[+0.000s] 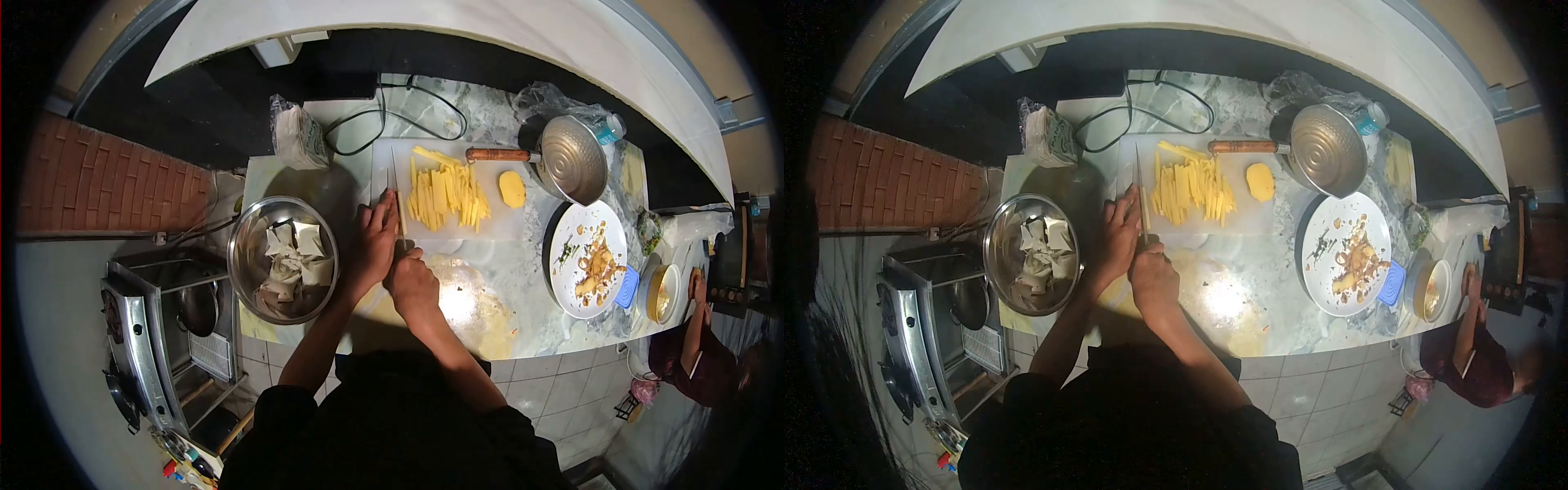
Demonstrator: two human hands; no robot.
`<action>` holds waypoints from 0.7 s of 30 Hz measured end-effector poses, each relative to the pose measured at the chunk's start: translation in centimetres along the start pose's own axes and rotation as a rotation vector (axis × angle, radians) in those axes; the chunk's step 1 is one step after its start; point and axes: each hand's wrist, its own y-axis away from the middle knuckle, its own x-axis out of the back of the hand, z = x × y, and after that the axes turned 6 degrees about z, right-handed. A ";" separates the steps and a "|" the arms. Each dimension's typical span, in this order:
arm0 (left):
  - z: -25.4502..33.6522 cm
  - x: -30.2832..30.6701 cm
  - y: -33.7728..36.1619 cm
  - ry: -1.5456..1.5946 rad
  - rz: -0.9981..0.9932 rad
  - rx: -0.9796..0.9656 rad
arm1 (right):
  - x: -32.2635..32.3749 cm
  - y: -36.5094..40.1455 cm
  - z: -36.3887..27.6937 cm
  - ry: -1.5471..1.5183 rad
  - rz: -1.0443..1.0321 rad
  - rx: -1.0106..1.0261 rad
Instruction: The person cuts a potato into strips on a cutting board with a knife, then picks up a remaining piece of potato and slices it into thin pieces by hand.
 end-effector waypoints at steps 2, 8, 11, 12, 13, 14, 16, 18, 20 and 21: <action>0.1 -0.1 0.0 0.017 0.004 0.023 | -1.1 -0.4 0.4 -0.015 0.006 0.004; -0.2 -0.4 0.0 0.023 0.053 0.001 | -0.6 -0.5 0.9 -0.070 0.026 0.063; -0.3 -0.7 0.2 -0.010 0.052 0.000 | -0.6 -0.9 1.8 -0.022 0.016 0.044; -0.2 -0.5 0.2 -0.056 0.032 0.002 | -0.4 -1.0 2.0 0.011 -0.002 0.033; -0.1 -0.3 0.2 -0.062 0.045 0.004 | -0.1 -0.9 2.1 0.014 0.005 0.046; 0.0 -0.2 0.2 -0.046 0.036 0.016 | 0.1 -0.8 2.3 -0.006 0.001 0.057; 0.2 0.0 0.1 -0.003 0.020 0.045 | 0.8 -0.6 2.3 -0.077 -0.002 0.064; 0.3 0.2 0.0 0.075 0.059 0.063 | 1.0 -0.4 2.4 -0.107 0.021 0.078; 0.5 0.3 0.0 0.156 0.091 0.074 | 1.4 -0.4 2.4 -0.140 0.045 0.082; 0.7 0.3 -0.1 0.305 0.062 0.161 | 1.8 -0.4 2.4 -0.167 0.056 0.097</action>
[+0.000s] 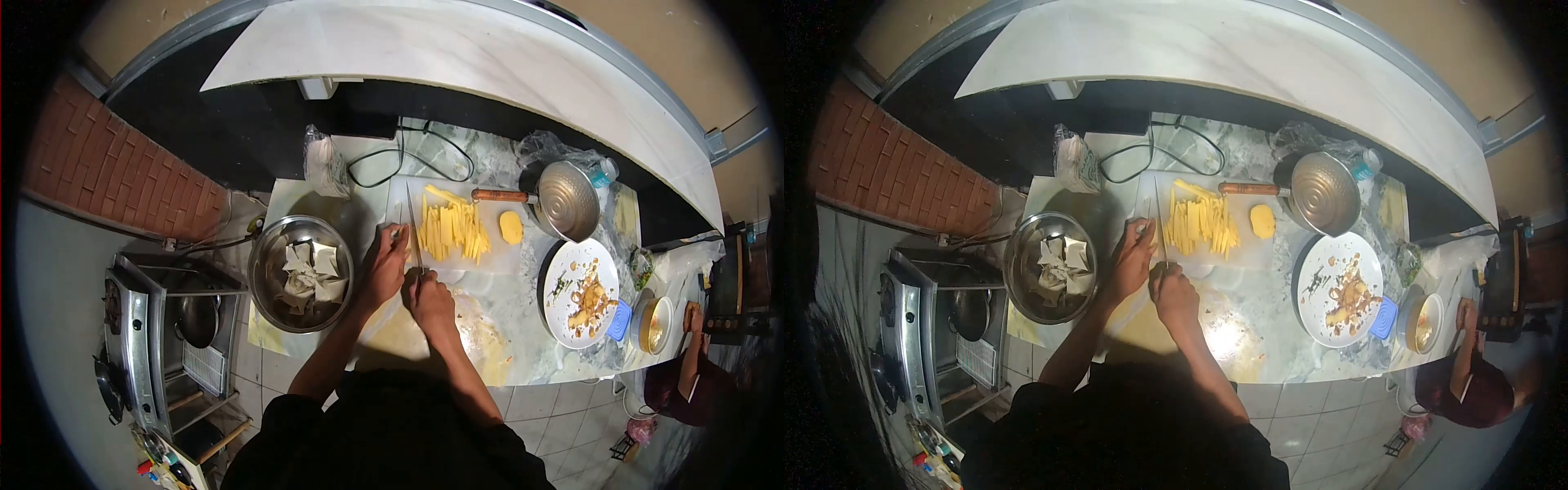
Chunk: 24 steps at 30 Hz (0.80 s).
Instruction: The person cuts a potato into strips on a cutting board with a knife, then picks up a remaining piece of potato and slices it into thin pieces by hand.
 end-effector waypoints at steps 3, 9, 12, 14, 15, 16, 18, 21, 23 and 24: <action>0.3 -0.2 -0.2 0.095 0.022 0.054 | 0.5 -0.1 0.0 -0.042 0.022 0.026; -0.1 -0.7 -0.9 0.013 0.157 -0.012 | 0.6 -0.4 0.3 -0.046 0.014 0.025; -0.1 -0.5 -1.2 0.077 0.142 0.036 | 1.3 -0.6 -0.1 -0.039 -0.007 0.027; -0.3 -0.6 -1.2 0.087 0.123 0.045 | 2.0 -0.5 -0.6 -0.035 -0.022 0.015; -0.4 -0.6 -1.2 0.090 0.125 0.041 | 2.4 -0.5 -0.9 -0.032 -0.040 0.001; -0.5 -0.7 -1.2 0.092 0.127 0.038 | 2.6 -0.5 -1.1 -0.029 -0.058 -0.013; -0.7 -0.8 -1.2 0.064 0.141 -0.005 | 2.7 -0.6 -1.2 -0.018 -0.070 -0.015; -0.7 -0.8 -1.2 0.050 0.147 -0.036 | 3.0 -0.7 -1.8 -0.002 -0.091 -0.024; -0.6 -0.9 -1.2 0.066 0.136 -0.026 | 3.1 -1.0 -2.0 0.003 -0.097 -0.036; -0.7 -0.9 -1.2 0.085 0.127 0.007 | 3.0 -1.1 -1.9 0.002 -0.112 -0.025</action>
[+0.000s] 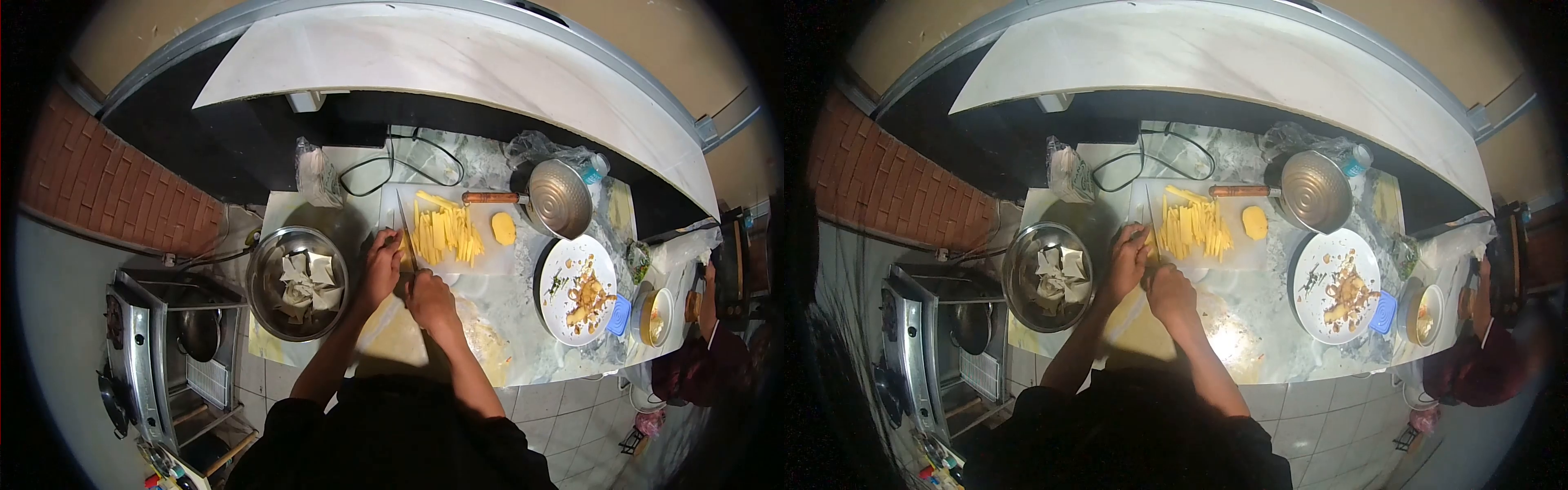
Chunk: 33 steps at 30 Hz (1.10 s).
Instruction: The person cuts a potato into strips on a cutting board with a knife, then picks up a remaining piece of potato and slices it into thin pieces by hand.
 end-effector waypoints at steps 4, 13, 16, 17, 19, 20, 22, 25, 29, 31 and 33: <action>0.3 0.2 -0.2 0.013 -0.028 0.039 | 0.1 0.0 -0.7 0.017 -0.020 0.059; -0.6 0.0 -0.1 -0.008 -0.013 -0.069 | -0.8 0.3 -1.6 0.143 -0.049 -0.049; 0.3 0.3 -0.2 -0.005 -0.037 -0.024 | -1.6 0.1 -1.2 0.122 -0.042 -0.056; 0.3 0.3 -0.1 -0.006 -0.041 -0.020 | -1.7 0.2 -1.0 0.121 -0.047 -0.059; 0.2 0.3 -0.2 -0.071 -0.024 -0.068 | -1.4 0.4 -1.3 0.133 -0.035 -0.032; 0.1 0.2 -0.2 -0.071 -0.026 -0.064 | -1.5 0.5 -1.2 0.133 -0.040 -0.034; -0.2 0.1 -0.2 -0.045 -0.041 -0.061 | -1.6 0.7 -1.0 0.141 -0.009 -0.007; -0.8 -0.3 0.0 -0.015 -0.031 -0.034 | -2.3 0.8 -0.7 0.221 0.056 0.033; -1.1 -0.4 0.3 -0.072 -0.025 -0.081 | -4.5 0.8 0.4 0.255 0.129 0.065; 0.0 0.0 -0.1 -0.051 -0.045 0.023 | -5.8 0.4 0.8 0.268 0.195 0.024; 0.3 0.3 -0.1 -0.047 -0.060 0.039 | -6.1 0.3 1.4 0.243 0.193 0.040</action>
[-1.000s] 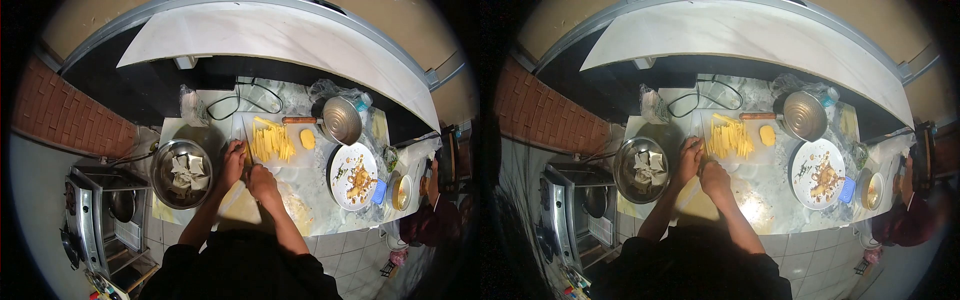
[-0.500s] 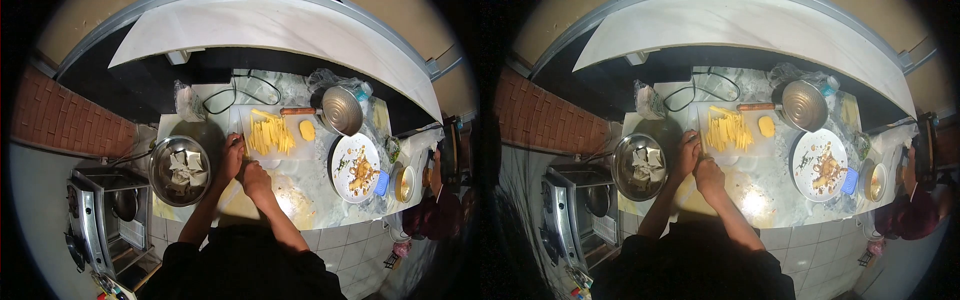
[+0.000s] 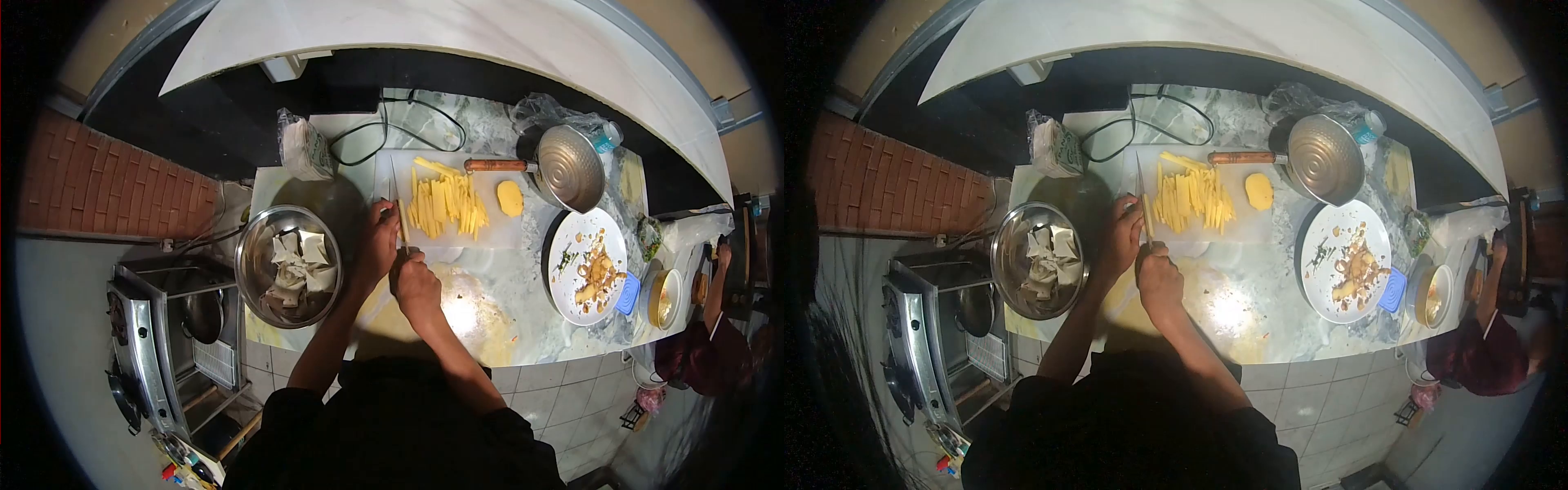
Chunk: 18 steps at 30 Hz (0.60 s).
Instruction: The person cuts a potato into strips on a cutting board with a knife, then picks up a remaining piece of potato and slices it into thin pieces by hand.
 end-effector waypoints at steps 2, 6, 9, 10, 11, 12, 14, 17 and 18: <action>0.1 -0.1 -0.3 0.005 -0.007 -0.002 | 0.3 -0.3 0.2 -0.027 0.019 0.019; -0.4 -0.4 0.0 0.021 0.035 -0.011 | 0.7 -0.3 0.3 -0.105 -0.011 0.017; -0.6 -0.6 -0.1 0.008 0.063 -0.073 | 1.5 -0.6 0.6 -0.120 -0.052 0.003; -0.6 -0.6 -0.1 0.002 0.076 -0.120 | 1.9 -0.6 0.7 -0.140 -0.077 0.001; -0.7 -0.6 -0.1 0.001 0.081 -0.125 | 2.4 -0.6 0.9 -0.141 -0.072 0.006; -0.6 -0.4 -0.1 -0.042 0.069 -0.129 | 2.8 -0.7 1.1 -0.145 -0.123 -0.014; -0.6 -0.2 0.0 -0.085 0.060 -0.136 | 3.8 -0.6 1.2 -0.150 -0.170 -0.032; -1.0 -0.5 0.0 -0.009 0.074 -0.107 | 4.9 -0.5 1.5 -0.244 -0.141 -0.036; -1.1 -0.5 -0.1 -0.018 0.083 -0.087 | 5.1 -0.5 1.6 -0.236 -0.117 -0.012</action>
